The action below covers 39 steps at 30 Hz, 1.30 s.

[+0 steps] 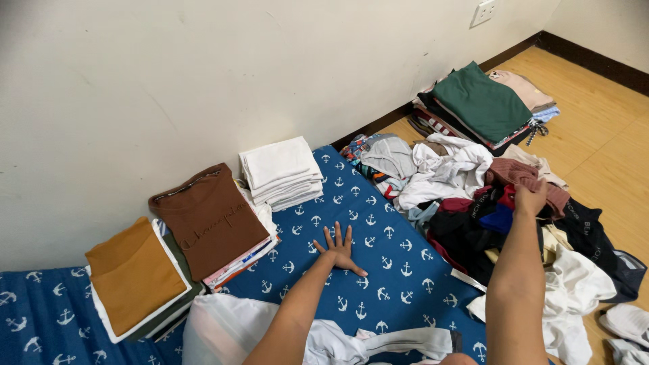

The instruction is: The person sits on a bed and folds several garments, including a brown t-shirt, a pink sweater, and a white tank top. Each item is smoothed, folded into a compact rectangle, and placed on a growing stack to the left.

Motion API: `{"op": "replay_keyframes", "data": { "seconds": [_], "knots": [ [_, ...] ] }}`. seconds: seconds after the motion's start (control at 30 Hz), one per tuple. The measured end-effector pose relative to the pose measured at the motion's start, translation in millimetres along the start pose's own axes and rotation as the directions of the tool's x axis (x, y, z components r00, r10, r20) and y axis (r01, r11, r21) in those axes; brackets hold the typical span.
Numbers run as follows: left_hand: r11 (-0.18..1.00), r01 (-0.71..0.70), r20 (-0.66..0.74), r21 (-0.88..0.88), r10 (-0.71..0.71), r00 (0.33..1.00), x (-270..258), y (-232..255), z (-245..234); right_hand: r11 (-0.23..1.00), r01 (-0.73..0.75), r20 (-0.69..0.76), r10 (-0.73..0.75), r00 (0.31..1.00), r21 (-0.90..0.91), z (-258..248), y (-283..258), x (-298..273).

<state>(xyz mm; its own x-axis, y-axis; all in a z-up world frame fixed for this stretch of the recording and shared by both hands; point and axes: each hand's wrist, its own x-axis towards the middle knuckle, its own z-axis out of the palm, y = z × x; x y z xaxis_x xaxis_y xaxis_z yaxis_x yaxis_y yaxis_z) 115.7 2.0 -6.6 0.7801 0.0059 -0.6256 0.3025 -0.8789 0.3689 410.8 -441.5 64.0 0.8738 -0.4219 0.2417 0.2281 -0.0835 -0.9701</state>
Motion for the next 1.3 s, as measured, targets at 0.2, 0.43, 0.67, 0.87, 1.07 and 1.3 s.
{"op": "replay_keyframes", "data": {
  "seconds": [0.2, 0.43, 0.67, 0.87, 1.07, 1.3],
  "knots": [
    [1.000, 0.005, 0.001, -0.005, -0.005, 1.000, -2, 1, -2, 0.880, -0.093, 0.006, 0.102, 0.995, 0.466, -16, -15, 22],
    [0.999, 0.027, -0.037, 0.022, -0.026, 0.999, -1, 2, 2, 0.772, -0.155, 0.311, -0.058, 0.949, 0.616, 8, -108, 22],
    [0.998, 0.047, -0.177, 0.038, -0.039, 0.983, -5, 2, 13, 0.628, -0.170, 0.493, -0.385, 0.781, 0.759, 29, -228, -26],
    [0.997, -0.066, -0.291, 0.028, 0.071, 0.954, -27, -1, 28, 0.686, -0.149, 0.527, -0.382, 0.759, 0.712, 44, -290, -81],
    [0.826, -0.281, -0.304, -0.488, 0.141, 0.942, -52, -31, 16, 0.861, -0.119, 0.663, -0.285, 0.693, 0.494, 70, -279, -143],
    [-0.422, -0.318, -0.403, -0.849, 0.129, 0.906, -104, -98, 19, 0.983, -0.107, 0.817, -0.064, 0.574, 0.152, 76, -282, -202]
  ]
}}
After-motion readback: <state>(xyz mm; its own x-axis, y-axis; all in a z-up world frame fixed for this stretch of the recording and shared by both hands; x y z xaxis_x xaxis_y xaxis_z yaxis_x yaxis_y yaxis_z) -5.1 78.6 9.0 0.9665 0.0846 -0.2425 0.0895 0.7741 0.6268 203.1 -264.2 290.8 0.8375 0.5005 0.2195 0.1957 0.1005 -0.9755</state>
